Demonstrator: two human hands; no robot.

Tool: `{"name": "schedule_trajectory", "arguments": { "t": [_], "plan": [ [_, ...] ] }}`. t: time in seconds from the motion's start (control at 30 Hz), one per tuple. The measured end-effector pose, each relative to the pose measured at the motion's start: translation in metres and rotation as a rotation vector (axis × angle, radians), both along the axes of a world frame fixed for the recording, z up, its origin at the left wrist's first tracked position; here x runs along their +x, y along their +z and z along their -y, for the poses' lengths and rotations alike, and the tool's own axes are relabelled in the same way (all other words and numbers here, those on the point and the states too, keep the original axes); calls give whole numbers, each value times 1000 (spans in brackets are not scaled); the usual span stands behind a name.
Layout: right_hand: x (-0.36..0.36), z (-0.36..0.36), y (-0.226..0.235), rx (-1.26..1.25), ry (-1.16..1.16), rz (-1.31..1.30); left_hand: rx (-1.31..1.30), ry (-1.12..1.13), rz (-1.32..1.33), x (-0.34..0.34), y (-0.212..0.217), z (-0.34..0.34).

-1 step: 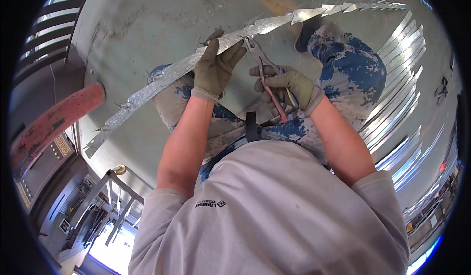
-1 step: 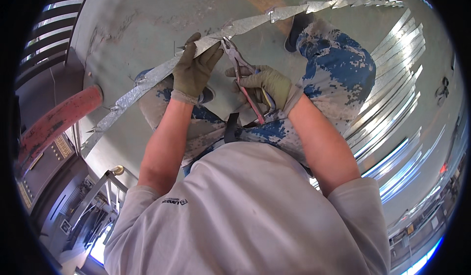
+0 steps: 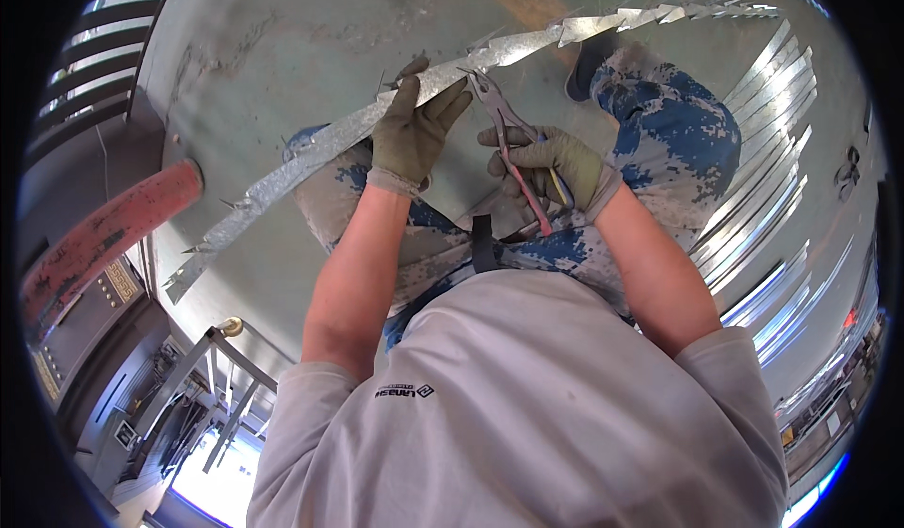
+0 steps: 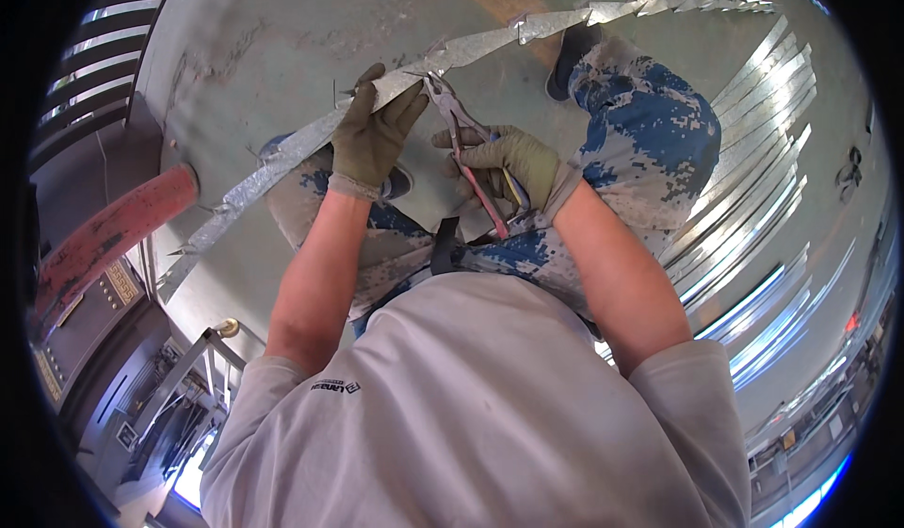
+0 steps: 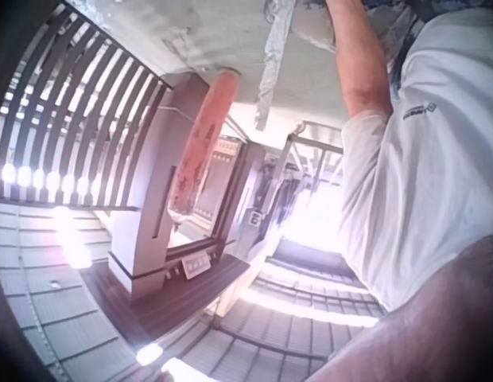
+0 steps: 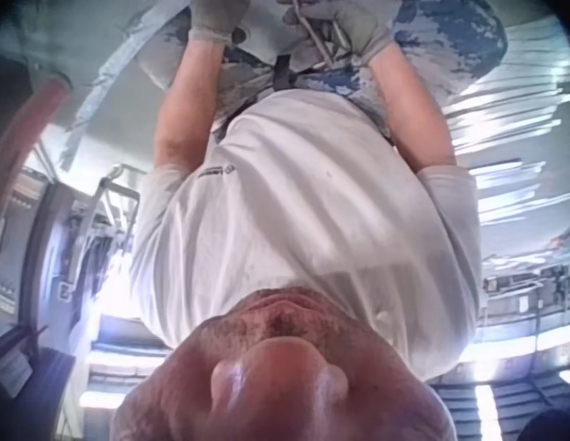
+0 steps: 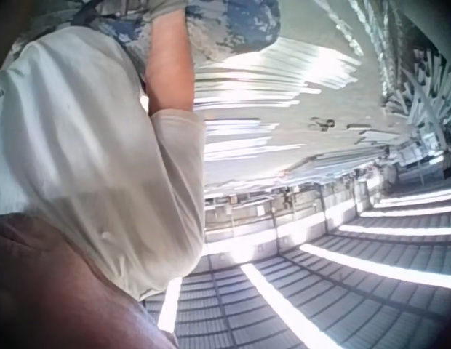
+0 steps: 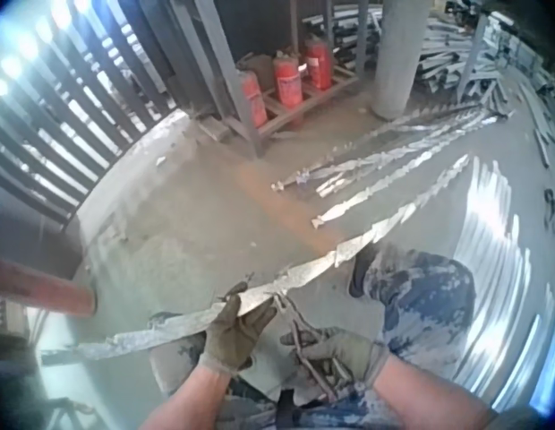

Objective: The person kneels on the floor and uses tin snips to cut a long silver metal strip into smaller pieces. The cut pieces fall onto the floor around the work area.

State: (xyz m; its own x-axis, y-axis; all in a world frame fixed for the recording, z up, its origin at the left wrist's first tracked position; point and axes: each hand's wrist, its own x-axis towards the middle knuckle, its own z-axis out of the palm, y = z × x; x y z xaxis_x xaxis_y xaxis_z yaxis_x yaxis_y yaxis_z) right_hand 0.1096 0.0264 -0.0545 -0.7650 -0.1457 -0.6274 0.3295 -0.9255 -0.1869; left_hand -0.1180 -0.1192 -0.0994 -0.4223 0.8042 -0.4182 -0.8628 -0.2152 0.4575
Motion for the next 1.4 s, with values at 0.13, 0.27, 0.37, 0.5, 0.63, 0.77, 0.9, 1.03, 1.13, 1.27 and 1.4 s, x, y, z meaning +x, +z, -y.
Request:
{"name": "schedule_trajectory", "arguments": {
  "t": [0.13, 0.27, 0.37, 0.5, 0.63, 0.77, 0.9, 1.03, 1.13, 1.27, 1.4],
  "plan": [
    [0, 1, -4, -23, -16, -38, 35, -32, 10, 2, -1, 4],
    [-4, 18, -5, 121, -24, -10, -58, -23, -32, 6, 4, 1],
    [-1, 18, 0, 191, -11, -1, -93, 28, -64, 12, 14, 8],
    [2, 17, 2, 222, -15, -18, -85, 208, -70, 12, 31, 27],
    [6, 19, 7, 225, -36, -45, -52, 341, -64, 11, 48, 48],
    [11, 16, 15, 211, -55, -66, -88, 363, 76, 4, 63, 59],
    [15, 14, 13, 148, -65, -120, -103, 344, -7, 1, 52, 63],
    [17, 16, 16, 153, -80, -106, -107, 313, -103, 0, 48, 62],
    [19, 18, 7, 50, -112, -142, -144, 306, -119, 2, 46, 62],
    [22, 21, -14, -149, -155, -264, -147, 281, -171, 3, 37, 70],
    [12, 23, -11, -53, -128, -215, -232, 297, -135, 1, 36, 64]
  ]
}}
